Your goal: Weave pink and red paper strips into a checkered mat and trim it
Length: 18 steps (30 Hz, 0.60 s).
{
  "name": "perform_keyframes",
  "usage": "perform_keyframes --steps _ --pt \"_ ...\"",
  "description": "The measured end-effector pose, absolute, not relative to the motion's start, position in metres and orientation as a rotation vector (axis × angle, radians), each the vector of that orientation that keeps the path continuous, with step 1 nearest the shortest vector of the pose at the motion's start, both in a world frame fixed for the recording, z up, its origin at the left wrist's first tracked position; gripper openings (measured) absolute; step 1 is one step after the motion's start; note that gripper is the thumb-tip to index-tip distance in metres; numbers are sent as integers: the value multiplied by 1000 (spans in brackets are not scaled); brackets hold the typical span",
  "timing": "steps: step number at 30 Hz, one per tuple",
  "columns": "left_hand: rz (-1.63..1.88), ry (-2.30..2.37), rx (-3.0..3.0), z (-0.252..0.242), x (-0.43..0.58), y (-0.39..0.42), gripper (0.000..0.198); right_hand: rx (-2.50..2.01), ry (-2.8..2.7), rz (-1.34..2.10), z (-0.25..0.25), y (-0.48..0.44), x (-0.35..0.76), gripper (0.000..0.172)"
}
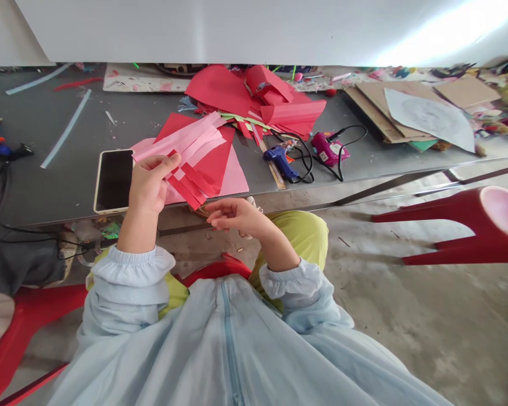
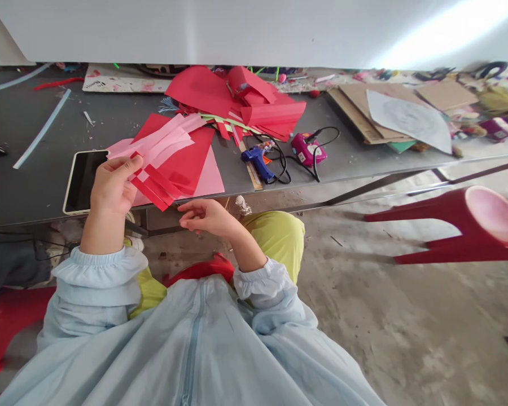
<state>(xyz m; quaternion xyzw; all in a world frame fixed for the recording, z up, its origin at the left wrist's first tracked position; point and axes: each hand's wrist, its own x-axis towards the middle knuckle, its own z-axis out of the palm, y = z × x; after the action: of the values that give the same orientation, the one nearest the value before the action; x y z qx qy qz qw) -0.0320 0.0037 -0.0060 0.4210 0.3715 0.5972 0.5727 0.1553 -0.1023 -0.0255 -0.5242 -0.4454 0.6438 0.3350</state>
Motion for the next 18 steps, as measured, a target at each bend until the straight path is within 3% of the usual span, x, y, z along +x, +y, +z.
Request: perform_keyframes --steps 10,18 --pt "1339 851 944 -1 -30 0 37 -1250 -1170 1485 -39 -92 145 27" --pt "1406 882 965 -3 -39 7 36 -1527 -1701 1264 -62 -110 145 7"
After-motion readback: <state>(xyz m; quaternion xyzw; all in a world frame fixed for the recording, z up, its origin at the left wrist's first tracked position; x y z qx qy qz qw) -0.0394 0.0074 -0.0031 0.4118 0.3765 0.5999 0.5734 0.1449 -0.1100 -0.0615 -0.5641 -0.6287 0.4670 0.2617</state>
